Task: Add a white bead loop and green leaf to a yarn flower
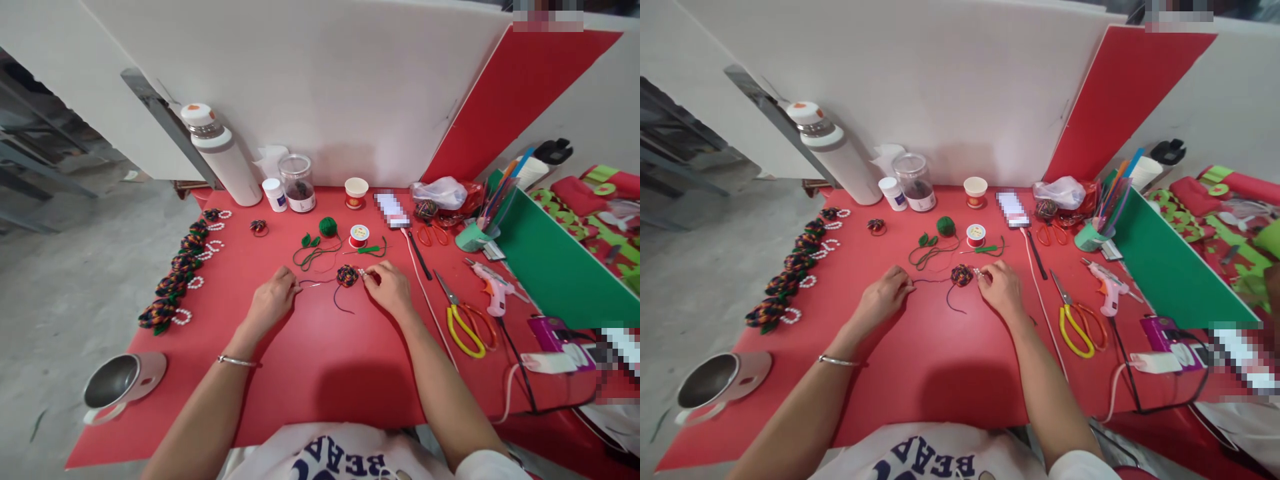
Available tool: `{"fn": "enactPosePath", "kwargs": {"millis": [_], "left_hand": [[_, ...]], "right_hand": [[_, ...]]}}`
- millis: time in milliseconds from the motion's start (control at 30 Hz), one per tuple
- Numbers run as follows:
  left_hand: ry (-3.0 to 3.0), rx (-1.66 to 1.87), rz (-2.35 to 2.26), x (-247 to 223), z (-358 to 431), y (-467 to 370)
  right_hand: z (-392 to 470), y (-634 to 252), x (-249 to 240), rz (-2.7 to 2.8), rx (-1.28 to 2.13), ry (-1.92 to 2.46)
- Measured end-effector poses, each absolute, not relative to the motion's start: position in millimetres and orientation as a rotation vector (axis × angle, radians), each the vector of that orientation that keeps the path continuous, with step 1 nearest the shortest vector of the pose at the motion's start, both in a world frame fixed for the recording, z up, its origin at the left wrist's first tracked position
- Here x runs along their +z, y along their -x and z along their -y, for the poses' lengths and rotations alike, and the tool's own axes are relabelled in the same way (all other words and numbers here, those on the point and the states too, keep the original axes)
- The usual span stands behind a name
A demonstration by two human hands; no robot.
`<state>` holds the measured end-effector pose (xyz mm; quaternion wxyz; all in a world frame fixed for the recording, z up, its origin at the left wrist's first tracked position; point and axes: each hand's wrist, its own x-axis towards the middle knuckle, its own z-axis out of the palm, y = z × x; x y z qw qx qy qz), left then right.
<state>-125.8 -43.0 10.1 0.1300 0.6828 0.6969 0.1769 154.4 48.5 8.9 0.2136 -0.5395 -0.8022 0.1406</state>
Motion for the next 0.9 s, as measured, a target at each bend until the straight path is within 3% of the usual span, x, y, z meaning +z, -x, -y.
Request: {"fn": "enactPosePath", "kwargs": {"millis": [533, 733, 900], "left_hand": [[-1.977, 0.586, -1.912, 4, 42, 133], [-1.756, 0.795, -1.748, 14, 40, 134], [-1.144, 0.961, -1.489, 13, 41, 128]], "right_hand": [[-50, -159, 15, 2.362, 0.483, 1.574], [-48, -180, 33, 2.559, 0.992, 1.254], [-45, -188, 32, 2.635, 1.28, 1.09]]}}
